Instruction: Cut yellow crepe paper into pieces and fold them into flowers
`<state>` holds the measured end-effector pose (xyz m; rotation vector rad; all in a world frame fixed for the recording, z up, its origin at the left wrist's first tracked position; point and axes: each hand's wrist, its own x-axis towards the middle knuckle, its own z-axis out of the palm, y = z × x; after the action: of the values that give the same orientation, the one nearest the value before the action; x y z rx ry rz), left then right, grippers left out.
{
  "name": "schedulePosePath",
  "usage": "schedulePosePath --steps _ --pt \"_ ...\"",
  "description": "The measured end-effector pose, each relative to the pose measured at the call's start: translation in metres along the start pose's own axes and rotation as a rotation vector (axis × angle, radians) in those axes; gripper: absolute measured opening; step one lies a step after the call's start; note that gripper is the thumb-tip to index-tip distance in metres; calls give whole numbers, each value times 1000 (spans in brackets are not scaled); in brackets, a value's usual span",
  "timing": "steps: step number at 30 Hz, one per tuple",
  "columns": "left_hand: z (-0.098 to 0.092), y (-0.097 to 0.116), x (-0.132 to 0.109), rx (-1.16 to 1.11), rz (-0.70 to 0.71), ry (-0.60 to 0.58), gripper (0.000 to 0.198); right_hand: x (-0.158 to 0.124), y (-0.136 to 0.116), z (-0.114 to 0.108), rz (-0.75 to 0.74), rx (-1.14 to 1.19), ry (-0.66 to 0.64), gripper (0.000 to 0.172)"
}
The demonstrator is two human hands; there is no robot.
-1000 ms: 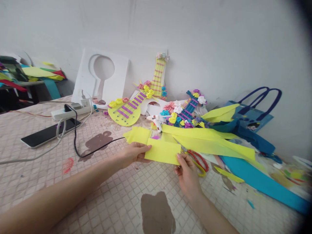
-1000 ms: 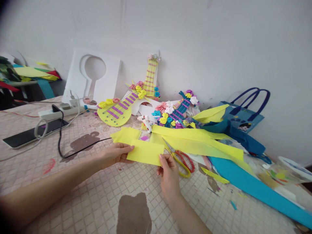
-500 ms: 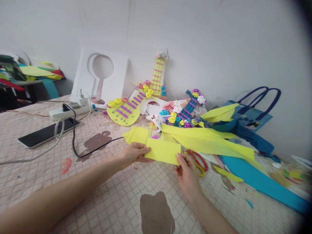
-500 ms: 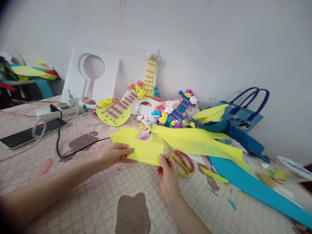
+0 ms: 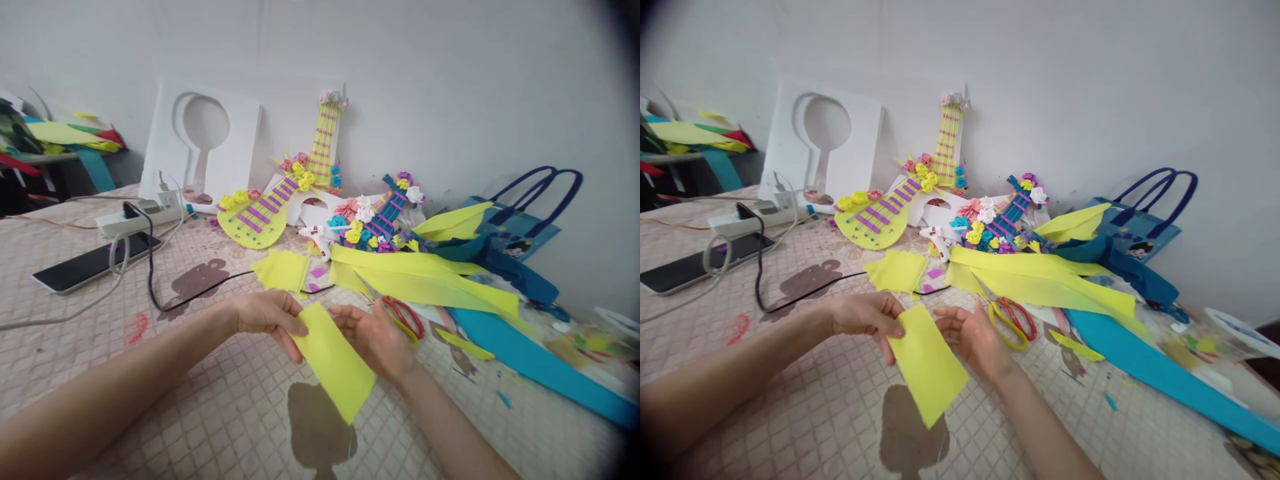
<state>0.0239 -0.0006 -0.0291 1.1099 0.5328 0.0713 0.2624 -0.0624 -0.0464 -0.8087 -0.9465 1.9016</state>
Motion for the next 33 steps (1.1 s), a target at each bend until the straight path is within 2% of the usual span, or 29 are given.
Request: schedulePosePath --steps 2,5,8,10,14,19,21,25,33 --pt "7 -4 2 64 -49 -67 27 -2 3 3 66 -86 -93 64" --pt "17 -11 8 150 -111 -117 26 -2 12 10 130 -264 -118 50" --pt "20 -15 12 182 -125 -104 29 1 20 15 95 -433 -8 30" --pt "19 -15 13 173 -89 -17 29 3 23 15 27 -464 89 25" --pt "11 -14 16 134 6 214 32 5 26 11 -73 -454 192 23" --pt "9 -14 19 158 54 343 31 6 25 13 -109 -450 266 24" --pt "10 -13 19 178 69 361 31 5 23 15 -96 -440 251 25" --pt "12 -13 18 248 56 317 33 4 21 16 -78 -494 211 25" --pt "16 -13 22 249 156 414 32 5 23 15 -137 -506 254 30"
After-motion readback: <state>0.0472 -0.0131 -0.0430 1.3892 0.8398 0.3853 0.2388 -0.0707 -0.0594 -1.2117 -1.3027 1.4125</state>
